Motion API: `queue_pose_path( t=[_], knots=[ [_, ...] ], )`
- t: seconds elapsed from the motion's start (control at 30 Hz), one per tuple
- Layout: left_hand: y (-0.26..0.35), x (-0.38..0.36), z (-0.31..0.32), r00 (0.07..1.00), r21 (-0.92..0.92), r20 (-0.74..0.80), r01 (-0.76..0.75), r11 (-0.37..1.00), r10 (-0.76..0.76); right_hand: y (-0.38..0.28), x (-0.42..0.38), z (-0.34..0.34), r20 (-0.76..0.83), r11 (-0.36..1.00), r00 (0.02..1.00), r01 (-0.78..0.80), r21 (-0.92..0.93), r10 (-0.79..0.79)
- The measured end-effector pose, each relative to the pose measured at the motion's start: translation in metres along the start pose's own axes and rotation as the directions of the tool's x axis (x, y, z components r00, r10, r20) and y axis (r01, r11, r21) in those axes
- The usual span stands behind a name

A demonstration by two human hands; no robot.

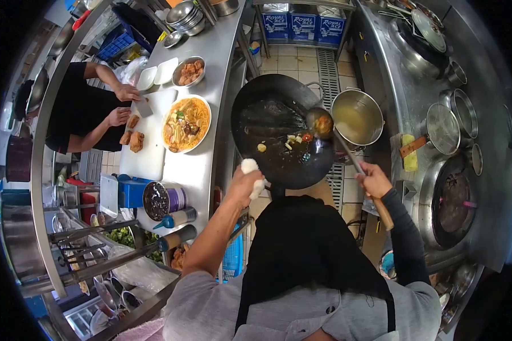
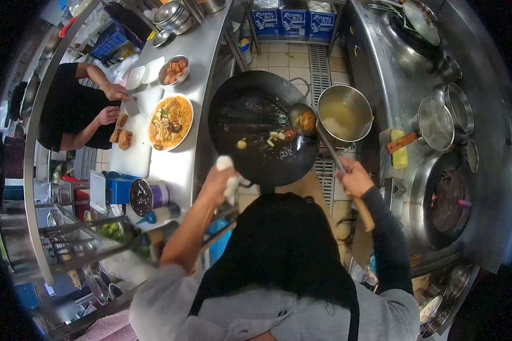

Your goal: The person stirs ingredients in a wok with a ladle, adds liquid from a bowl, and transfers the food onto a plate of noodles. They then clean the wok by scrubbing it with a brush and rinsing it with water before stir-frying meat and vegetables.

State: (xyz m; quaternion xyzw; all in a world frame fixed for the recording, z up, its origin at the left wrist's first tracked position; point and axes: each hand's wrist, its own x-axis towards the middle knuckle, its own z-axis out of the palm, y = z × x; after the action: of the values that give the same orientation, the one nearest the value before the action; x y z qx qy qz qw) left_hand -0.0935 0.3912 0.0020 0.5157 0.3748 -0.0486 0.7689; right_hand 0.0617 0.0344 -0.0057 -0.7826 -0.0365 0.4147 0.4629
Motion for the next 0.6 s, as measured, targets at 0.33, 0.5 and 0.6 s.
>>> queue_pose_path(
  t=[0.33,0.5,0.6],
  knots=[
    [-0.065,0.065,0.015,0.988,0.079,-0.120,-0.090,0.993,0.099,-0.019,-0.025,0.082,0.497,0.598,0.862,-0.449,0.665,0.094],
    [-0.063,0.062,0.004,0.994,-0.022,-0.110,-0.010,1.000,0.007,-0.024,-0.028,0.084,0.590,0.467,0.807,-0.536,0.703,0.038],
    [-0.056,0.057,-0.005,0.997,-0.171,-0.036,0.063,0.983,-0.070,-0.038,-0.025,0.089,0.648,0.344,0.761,-0.600,0.722,-0.035]
  ],
)
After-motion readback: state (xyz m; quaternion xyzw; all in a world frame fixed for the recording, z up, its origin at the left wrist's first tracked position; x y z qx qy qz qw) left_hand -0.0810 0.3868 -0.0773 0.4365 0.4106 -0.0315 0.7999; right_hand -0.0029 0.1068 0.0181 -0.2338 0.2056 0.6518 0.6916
